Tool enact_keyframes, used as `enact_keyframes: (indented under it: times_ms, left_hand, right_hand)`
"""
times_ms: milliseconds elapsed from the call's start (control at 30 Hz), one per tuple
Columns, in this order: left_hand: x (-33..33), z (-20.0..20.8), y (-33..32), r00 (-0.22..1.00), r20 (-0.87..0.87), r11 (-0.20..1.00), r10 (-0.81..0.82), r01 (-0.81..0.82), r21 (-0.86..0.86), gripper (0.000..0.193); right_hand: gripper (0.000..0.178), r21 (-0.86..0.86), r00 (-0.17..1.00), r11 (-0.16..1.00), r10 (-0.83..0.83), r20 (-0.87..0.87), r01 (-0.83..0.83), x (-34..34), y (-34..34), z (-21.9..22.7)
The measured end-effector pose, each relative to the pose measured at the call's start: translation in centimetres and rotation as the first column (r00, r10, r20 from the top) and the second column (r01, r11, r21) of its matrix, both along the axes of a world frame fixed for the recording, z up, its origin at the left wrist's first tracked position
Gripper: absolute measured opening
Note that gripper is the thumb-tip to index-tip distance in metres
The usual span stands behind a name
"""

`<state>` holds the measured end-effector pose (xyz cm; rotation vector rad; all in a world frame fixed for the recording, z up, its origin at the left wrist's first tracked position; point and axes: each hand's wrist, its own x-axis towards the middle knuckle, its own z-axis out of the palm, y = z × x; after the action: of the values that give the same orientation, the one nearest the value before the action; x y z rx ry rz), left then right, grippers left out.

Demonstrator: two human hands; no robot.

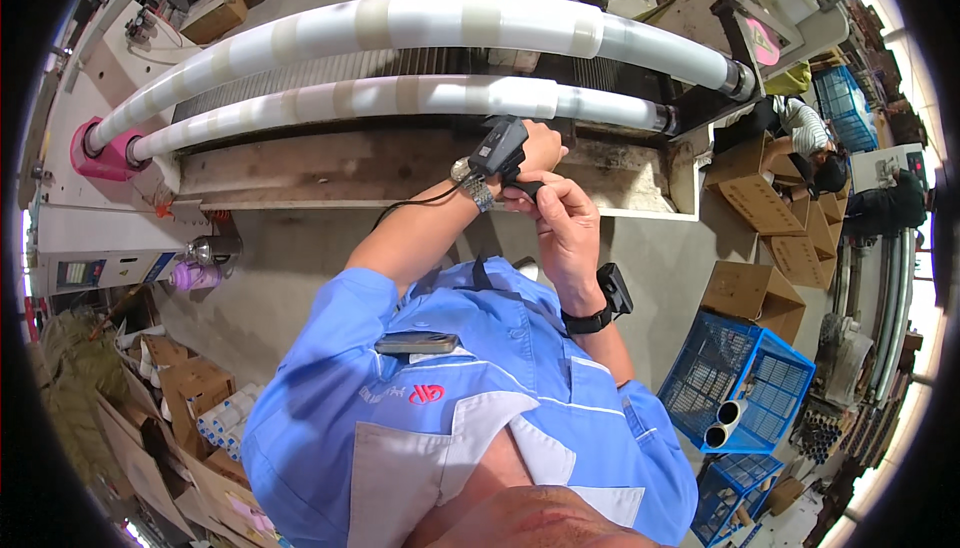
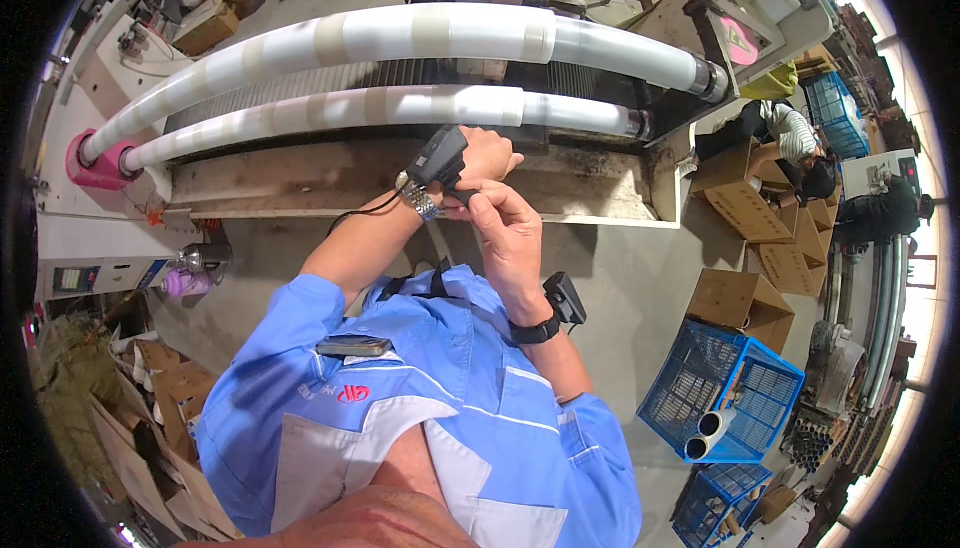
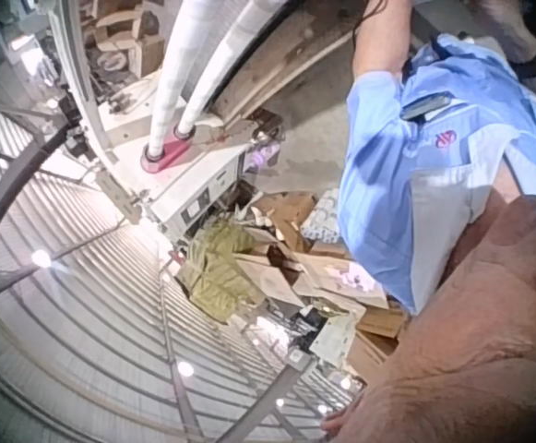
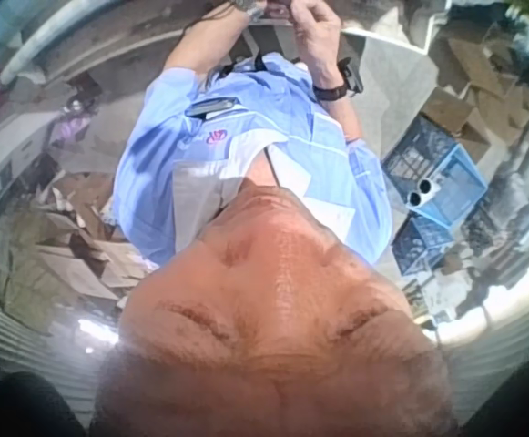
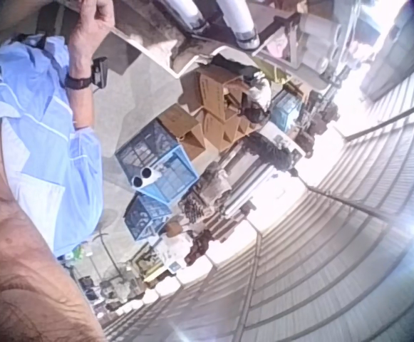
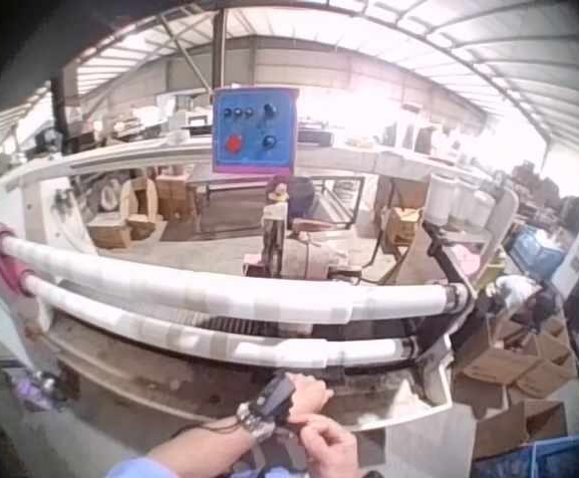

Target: Operating a film or material winding machine, including mounting and unmounting large rolls of white material.

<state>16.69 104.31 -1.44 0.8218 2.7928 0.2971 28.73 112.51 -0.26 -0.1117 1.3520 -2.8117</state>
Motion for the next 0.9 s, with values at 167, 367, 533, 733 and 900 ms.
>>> enact_keyframes:
  times_ms: [167,367,533,733,900]
  left_hand:
    - [0.2,-0.6,-0.2,0.991,0.109,0.997,-0.071,0.067,0.048,0.045]
    - [-0.6,-0.3,-0.1,0.974,0.228,0.992,-0.003,-0.025,0.120,0.049]
    - [-0.7,-1.6,0.3,0.967,0.256,0.990,0.002,-0.038,0.139,0.049]
    - [-1.5,-4.0,-1.3,0.883,0.392,0.880,-0.258,0.047,0.473,0.054]
    - [-1.0,-7.7,-1.4,0.974,0.168,0.656,-0.151,-0.028,0.754,0.026]
  right_hand:
    - [0.018,0.134,0.999,0.990,-0.037,0.013,0.035,-0.7,0.5,-0.2]
    - [0.017,0.234,0.988,0.972,-0.063,0.141,0.029,-1.0,2.2,-1.0]
    - [0.017,0.237,0.982,0.971,-0.008,0.190,-0.038,-0.7,1.0,-0.8]
    - [0.019,0.185,0.999,0.982,0.027,0.031,-0.033,-1.7,1.8,-0.8]
    - [0.034,0.330,1.000,0.944,0.020,0.015,-0.024,-2.3,2.2,0.0]
